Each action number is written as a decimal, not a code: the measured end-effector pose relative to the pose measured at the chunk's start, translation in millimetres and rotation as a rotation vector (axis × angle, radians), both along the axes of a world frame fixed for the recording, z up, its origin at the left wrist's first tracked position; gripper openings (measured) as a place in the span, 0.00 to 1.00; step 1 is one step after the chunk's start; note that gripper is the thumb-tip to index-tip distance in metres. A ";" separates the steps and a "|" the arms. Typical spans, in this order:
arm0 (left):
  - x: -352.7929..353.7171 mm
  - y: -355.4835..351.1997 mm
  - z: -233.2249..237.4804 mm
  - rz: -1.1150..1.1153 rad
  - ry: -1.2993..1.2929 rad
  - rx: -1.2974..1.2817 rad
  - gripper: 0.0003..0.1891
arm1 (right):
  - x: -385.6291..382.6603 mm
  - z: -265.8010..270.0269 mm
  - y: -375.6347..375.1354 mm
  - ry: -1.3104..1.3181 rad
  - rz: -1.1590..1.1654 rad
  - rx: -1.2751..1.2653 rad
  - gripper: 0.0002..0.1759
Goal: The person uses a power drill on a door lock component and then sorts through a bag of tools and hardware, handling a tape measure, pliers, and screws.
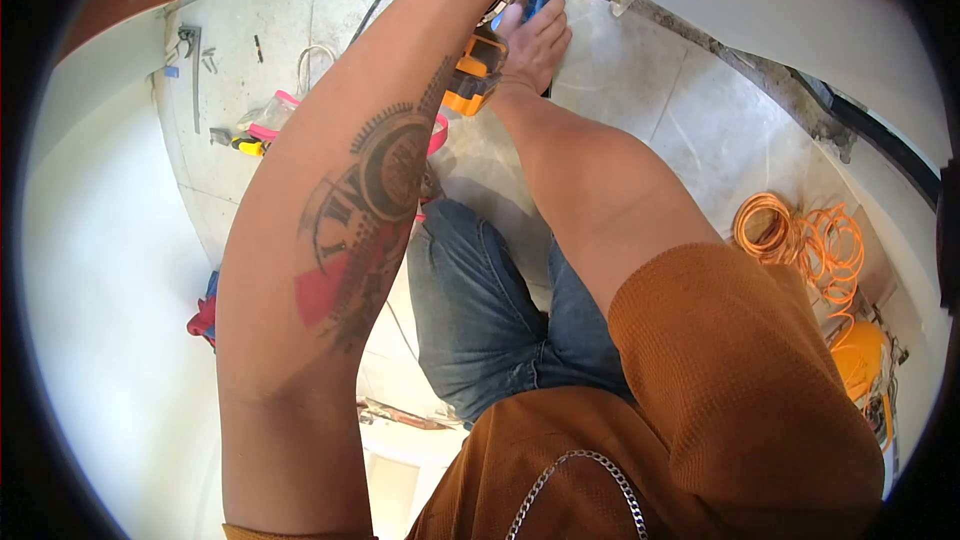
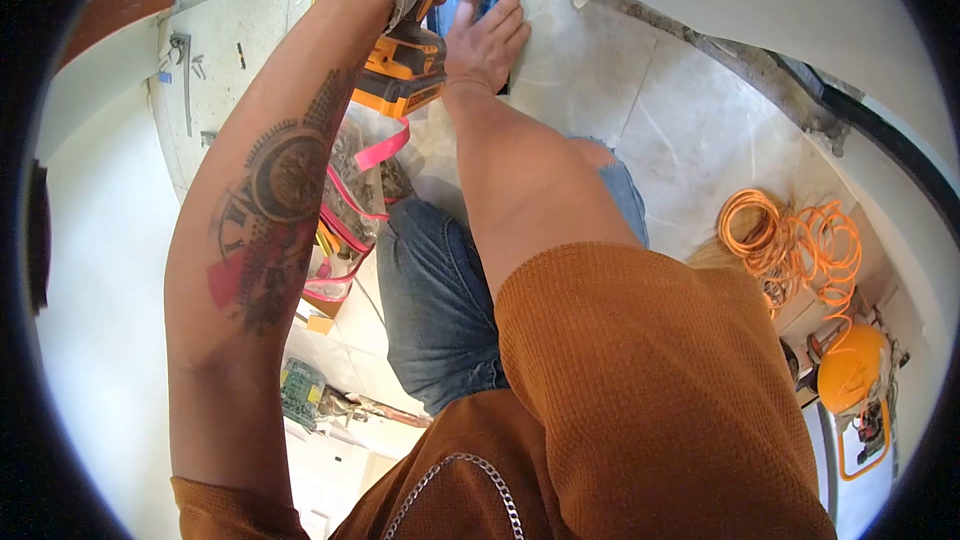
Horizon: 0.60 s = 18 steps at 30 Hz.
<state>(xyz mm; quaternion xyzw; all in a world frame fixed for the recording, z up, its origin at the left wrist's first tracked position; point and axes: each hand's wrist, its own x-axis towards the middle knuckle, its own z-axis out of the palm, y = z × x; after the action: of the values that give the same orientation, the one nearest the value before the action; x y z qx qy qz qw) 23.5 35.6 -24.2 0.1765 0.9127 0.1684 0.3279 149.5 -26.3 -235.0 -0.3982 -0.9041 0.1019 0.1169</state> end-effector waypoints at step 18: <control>18.9 -28.6 -8.5 0.154 -0.074 0.117 0.14 | -3.0 26.6 2.8 -0.174 0.010 -0.243 0.29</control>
<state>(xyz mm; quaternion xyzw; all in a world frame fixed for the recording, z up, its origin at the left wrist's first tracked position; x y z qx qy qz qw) 42.4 7.0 -32.7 0.1184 0.8994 0.2524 0.3367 146.5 -23.4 -208.4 -0.4122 -0.8939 0.1760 -0.0116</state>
